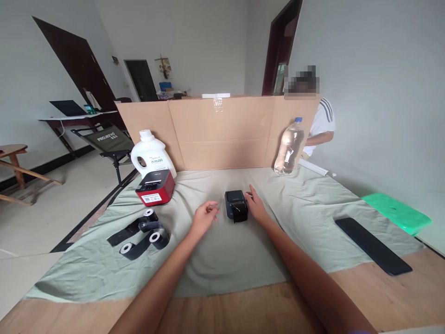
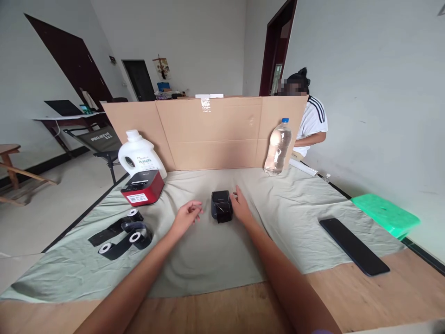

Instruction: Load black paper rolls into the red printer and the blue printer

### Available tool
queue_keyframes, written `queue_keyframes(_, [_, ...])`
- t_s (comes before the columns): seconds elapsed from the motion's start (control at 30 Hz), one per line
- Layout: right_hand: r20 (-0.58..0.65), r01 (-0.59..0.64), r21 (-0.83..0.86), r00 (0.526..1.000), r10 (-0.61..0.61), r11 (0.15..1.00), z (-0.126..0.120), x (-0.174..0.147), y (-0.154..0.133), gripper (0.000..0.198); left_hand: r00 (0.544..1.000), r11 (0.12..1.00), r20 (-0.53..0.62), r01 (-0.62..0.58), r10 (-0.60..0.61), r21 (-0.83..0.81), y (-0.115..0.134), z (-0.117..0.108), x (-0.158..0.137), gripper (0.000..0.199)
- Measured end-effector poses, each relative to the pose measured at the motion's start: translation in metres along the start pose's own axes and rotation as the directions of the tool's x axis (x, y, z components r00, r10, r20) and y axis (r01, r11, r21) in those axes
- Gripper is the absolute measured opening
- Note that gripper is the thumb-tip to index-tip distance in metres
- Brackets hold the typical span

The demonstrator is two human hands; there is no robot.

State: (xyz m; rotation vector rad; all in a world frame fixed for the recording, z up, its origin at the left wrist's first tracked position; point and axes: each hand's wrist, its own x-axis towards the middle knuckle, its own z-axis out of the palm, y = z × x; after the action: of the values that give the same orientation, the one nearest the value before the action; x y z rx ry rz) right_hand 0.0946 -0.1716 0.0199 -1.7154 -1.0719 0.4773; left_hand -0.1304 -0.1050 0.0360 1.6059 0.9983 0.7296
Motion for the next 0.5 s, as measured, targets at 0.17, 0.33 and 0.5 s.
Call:
queue_keyframes(0.17, [-0.006,0.104,-0.052,0.995,-0.105,0.993,0.013,0.002,0.022,0.059,0.969,0.965,0.07,0.243,-0.237,-0.096,0.006,0.014,0.062,0.025])
queue_keyframes(0.33, [0.034,0.115,-0.166,0.993,-0.111,0.979,0.011,0.0,0.022,0.065,0.952,0.948,0.105,0.299,-0.288,-0.111,0.001,0.025,0.07,0.026])
queue_keyframes(0.5, [0.072,0.073,-0.18,0.996,-0.06,0.981,0.009,0.0,0.019,0.069,0.934,0.936,0.115,0.346,-0.337,-0.068,0.003,0.025,0.069,0.016])
